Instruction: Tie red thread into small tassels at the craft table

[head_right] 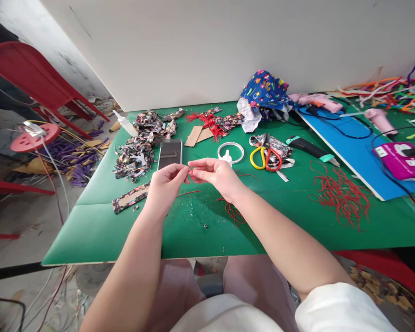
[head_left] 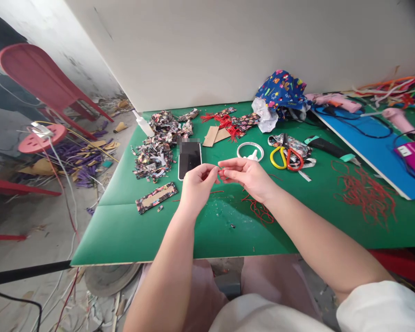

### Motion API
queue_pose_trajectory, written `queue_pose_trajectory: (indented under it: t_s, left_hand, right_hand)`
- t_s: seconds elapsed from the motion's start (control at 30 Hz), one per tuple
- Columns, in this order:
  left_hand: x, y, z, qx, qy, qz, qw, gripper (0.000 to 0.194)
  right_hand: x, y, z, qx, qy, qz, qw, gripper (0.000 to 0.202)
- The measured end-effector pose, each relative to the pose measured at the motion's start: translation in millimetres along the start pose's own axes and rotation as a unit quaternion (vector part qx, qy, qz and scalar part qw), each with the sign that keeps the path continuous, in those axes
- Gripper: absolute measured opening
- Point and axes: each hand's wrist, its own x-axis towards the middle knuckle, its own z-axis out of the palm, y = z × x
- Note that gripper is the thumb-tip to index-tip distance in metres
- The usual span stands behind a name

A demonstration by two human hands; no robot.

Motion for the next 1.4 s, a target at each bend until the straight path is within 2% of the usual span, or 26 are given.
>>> queue_pose_trajectory:
  t_s: [0.2, 0.43, 1.2, 1.4]
  left_hand:
    - [-0.5, -0.5, -0.1, 0.025, -0.001, 0.013, 1.000, 0.021]
    - [-0.9, -0.5, 0.6, 0.045, 0.008, 0.019, 0.999, 0.022]
    - [-4.0, 3.7, 3.1, 0.106, 0.017, 0.044, 0.993, 0.021]
    - [-4.8, 4.7, 4.0, 0.104, 0.013, 0.046, 0.993, 0.020]
  right_hand:
    - [1.1, 1.0, 1.4, -0.045, 0.014, -0.021, 0.999, 0.021]
    - [1.2, 1.3, 3.3, -0.076, 0.060, -0.038, 0.995, 0.014]
    - [1.3, 6.5, 2.0, -0.128, 0.064, -0.077, 0.987, 0.013]
    - [2.2, 7.1, 1.2, -0.138, 0.069, -0.066, 0.986, 0.015]
